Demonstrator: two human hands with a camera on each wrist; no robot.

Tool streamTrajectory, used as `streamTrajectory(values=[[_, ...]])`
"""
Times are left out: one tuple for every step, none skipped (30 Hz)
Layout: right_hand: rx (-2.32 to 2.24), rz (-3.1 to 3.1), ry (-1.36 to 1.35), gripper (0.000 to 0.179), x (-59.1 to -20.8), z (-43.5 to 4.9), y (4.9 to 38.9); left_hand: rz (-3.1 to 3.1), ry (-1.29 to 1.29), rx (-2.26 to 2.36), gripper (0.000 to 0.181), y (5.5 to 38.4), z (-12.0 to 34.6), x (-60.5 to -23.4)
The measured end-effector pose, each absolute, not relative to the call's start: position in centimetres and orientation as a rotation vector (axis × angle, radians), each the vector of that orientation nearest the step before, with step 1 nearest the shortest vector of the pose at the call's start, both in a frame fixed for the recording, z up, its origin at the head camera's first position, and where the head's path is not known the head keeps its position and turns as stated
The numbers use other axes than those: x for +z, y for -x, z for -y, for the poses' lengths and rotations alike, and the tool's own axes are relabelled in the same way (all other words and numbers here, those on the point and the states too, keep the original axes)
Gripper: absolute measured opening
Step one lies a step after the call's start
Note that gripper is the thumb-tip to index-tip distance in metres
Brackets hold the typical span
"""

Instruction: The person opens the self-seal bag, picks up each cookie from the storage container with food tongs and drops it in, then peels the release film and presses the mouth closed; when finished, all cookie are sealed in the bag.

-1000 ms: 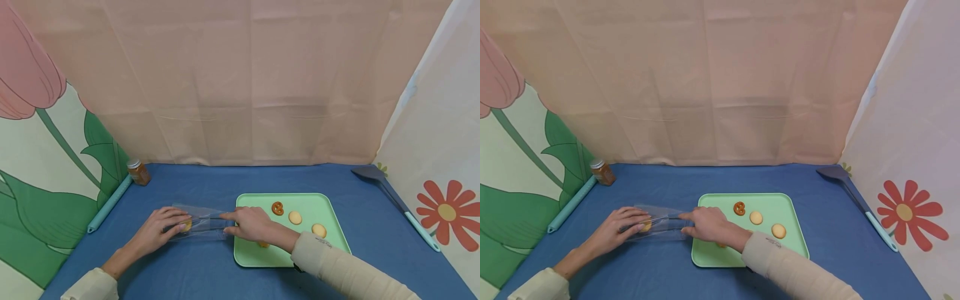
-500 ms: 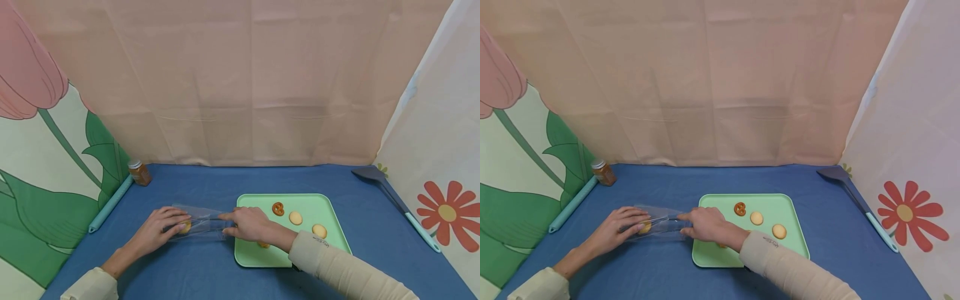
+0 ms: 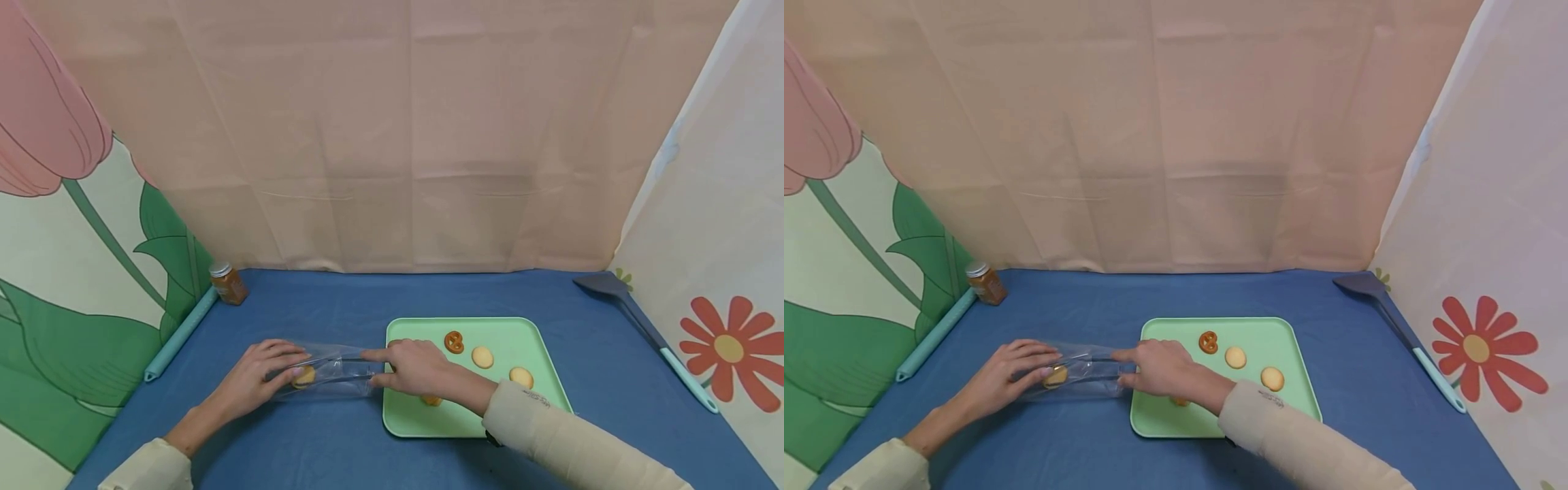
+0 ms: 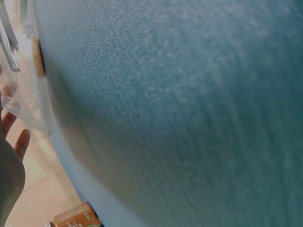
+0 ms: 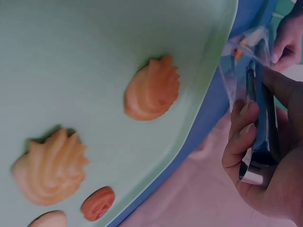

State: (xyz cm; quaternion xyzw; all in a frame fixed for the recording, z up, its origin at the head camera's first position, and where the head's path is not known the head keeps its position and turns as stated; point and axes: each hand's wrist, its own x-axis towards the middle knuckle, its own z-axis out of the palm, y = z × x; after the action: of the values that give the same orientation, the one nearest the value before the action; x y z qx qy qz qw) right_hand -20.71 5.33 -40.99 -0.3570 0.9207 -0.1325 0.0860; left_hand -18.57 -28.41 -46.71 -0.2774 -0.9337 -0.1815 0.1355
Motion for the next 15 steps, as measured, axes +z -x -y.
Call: streamTrajectory(values=[[-0.406, -2.739, 1.064, 0.048, -41.0, -5.6, 20.6, 2.705, 0.804, -0.528, 0.03, 18.6, 28.4, -46.7], [-0.416, -2.737, 1.065, 0.048, -40.9, -6.0, 20.5, 2.705, 0.805, -0.527, 0.03, 18.5, 28.4, -46.7], [-0.428, -2.738, 1.063, 0.048, -40.9, -6.3, 20.4, 2.705, 0.802, -0.527, 0.03, 18.5, 28.4, -46.7], [-0.441, -2.739, 1.058, 0.048, -40.8, -6.7, 20.2, 2.706, 0.8, -0.529, 0.03, 18.5, 28.4, -46.7], [-0.456, -2.736, 1.051, 0.047, -40.8, -7.1, 20.1, 2.706, 0.799, -0.53, 0.03, 18.5, 28.4, -46.7], [-0.475, -2.734, 1.048, 0.047, -40.8, -7.5, 20.0, 2.706, 0.798, -0.53, 0.03, 18.5, 28.4, -46.7], [-0.491, -2.732, 1.046, 0.046, -40.7, -7.9, 19.9, 2.707, 0.796, -0.531, 0.03, 18.4, 28.4, -46.7], [-0.499, -2.734, 1.041, 0.046, -40.7, -8.3, 19.8, 2.707, 0.797, -0.531, 0.03, 18.4, 28.4, -46.7], [-0.511, -2.738, 1.033, 0.046, -40.6, -8.7, 19.7, 2.708, 0.792, -0.534, 0.03, 18.4, 28.4, -46.7], [-0.522, -2.742, 1.032, 0.045, -40.6, -9.2, 19.7, 2.709, 0.792, -0.535, 0.03, 18.4, 28.4, -46.7], [-0.533, -2.748, 1.03, 0.045, -40.5, -9.6, 19.6, 2.711, 0.791, -0.535, 0.03, 18.4, 28.4, -46.7], [-0.544, -2.756, 1.035, 0.045, -40.4, -10.1, 19.5, 2.712, 0.789, -0.536, 0.03, 18.4, 28.4, -46.7], [-0.552, -2.767, 1.03, 0.045, -40.3, -10.5, 19.4, 2.712, 0.787, -0.541, 0.03, 18.4, 28.4, -46.7], [-0.561, -2.777, 1.025, 0.044, -40.1, -11.0, 19.3, 2.712, 0.787, -0.542, 0.03, 18.4, 28.4, -46.7], [-0.577, -2.783, 1.021, 0.044, -40.0, -11.5, 19.2, 2.712, 0.785, -0.544, 0.03, 18.4, 28.4, -46.7]])
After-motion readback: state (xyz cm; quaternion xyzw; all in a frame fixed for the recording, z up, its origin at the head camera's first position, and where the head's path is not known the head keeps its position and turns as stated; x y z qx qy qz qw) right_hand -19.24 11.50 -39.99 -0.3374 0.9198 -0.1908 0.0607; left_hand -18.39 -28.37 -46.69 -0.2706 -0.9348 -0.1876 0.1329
